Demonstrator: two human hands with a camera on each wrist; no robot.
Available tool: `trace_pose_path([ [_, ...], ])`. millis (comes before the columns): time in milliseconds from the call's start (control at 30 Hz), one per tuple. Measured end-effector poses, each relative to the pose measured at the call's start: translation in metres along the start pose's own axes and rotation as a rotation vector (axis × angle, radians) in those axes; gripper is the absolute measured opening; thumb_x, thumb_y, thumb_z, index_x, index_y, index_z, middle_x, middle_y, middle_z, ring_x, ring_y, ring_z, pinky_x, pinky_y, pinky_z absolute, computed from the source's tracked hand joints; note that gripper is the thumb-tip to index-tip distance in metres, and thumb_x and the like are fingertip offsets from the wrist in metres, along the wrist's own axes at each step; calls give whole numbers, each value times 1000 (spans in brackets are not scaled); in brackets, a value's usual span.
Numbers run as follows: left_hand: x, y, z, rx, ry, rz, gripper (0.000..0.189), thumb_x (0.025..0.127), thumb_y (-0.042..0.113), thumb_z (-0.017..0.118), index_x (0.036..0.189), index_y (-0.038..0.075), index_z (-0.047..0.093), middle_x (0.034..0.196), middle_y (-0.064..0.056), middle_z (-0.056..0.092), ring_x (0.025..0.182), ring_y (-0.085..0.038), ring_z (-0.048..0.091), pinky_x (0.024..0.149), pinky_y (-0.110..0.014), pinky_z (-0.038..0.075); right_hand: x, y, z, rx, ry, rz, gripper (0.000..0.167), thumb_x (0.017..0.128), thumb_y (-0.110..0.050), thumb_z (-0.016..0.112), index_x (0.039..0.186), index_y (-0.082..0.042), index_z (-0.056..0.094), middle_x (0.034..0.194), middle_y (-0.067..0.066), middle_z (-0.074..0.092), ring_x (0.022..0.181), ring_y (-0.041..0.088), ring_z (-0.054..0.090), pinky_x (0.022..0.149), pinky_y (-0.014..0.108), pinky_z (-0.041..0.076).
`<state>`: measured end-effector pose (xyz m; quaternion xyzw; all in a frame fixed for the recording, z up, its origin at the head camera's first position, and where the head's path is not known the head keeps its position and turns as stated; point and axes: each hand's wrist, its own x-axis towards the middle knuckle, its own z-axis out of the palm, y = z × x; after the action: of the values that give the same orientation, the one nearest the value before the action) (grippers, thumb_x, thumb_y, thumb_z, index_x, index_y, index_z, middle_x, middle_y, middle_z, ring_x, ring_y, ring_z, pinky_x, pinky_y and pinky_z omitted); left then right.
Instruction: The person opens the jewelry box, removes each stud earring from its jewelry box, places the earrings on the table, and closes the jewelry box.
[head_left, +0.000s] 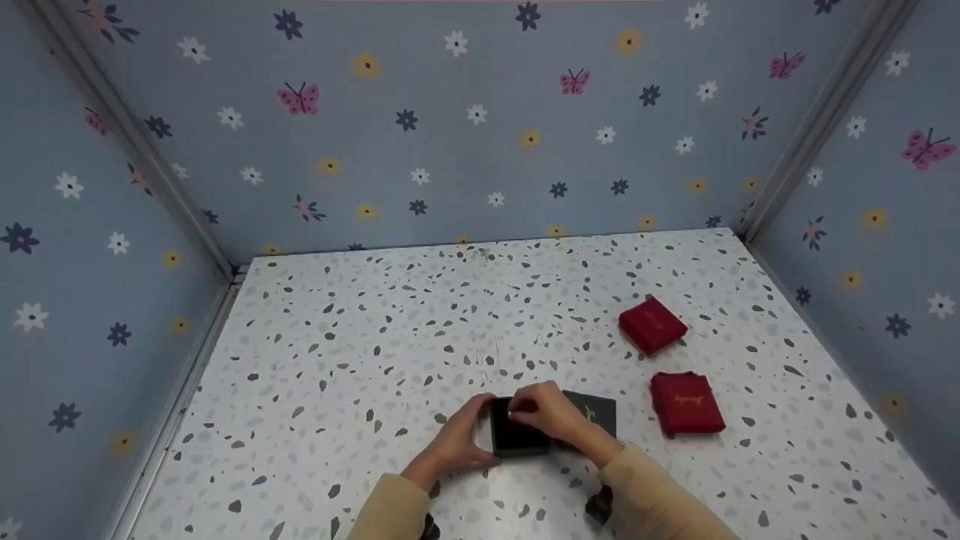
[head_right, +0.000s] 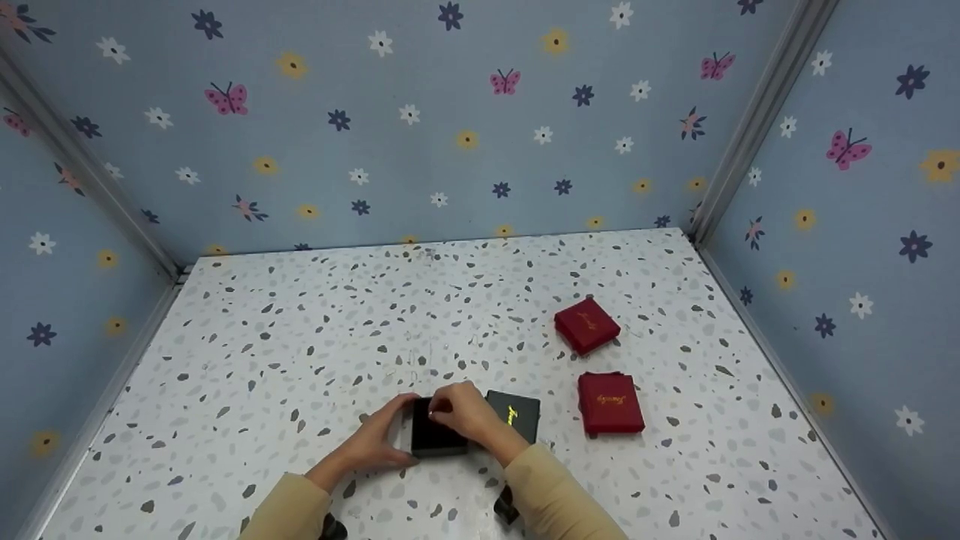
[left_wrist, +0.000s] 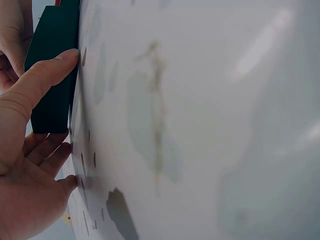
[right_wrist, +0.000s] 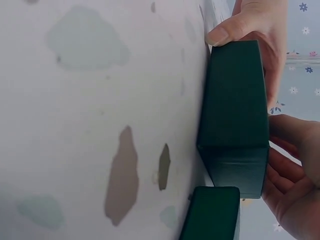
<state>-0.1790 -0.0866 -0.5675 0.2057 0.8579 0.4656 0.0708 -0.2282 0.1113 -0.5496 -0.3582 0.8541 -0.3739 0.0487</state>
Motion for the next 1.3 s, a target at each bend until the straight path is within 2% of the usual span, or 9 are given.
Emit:
trace_pose_path([
  [267,-1,0,0,5,1,-4,89,52,12,83,128,7,36,120,-1,46,110,-18,43,97,-34,32,3,-2,-5,35,5,19,5,79,-9,65,83,-7,67,79,-3,65,71,6,58,67,22,48],
  [600,0,-1,2,0,13,3,89,51,9,82,128,9,37,120,-1,47,110,-17,43,96,-34,33,16,-9,-10,43,47,26,5,78,-8,66,81,-4,68,75,0,65,67,7,58,63,22,48],
  [800,0,-1,2,12,8,-6,90,52,12,83,129,8,36,123,-2,45,114,-18,41,98,-34,31,25,-9,-13,14,66,75,6,77,-10,67,80,-6,68,75,0,65,67,7,58,62,21,48],
  [1000,0,-1,1,18,-2,-16,91,53,13,82,130,7,35,124,-4,44,114,-18,41,97,-34,32,35,-7,-18,42,86,91,7,76,-8,67,80,-2,68,74,2,65,66,9,58,60,21,48],
  [1200,1,-3,1,19,-3,2,91,53,12,83,130,4,34,123,-6,45,113,-20,41,96,-36,33,45,-2,-21,39,86,124,6,76,-8,67,77,-3,68,72,3,65,63,9,57,58,21,47],
  [1300,1,-2,1,17,0,12,91,52,11,83,129,3,35,121,-4,45,111,-19,42,95,-34,33,51,2,-23,30,82,156,4,76,-8,68,75,-4,68,68,2,64,58,7,54,53,21,45],
])
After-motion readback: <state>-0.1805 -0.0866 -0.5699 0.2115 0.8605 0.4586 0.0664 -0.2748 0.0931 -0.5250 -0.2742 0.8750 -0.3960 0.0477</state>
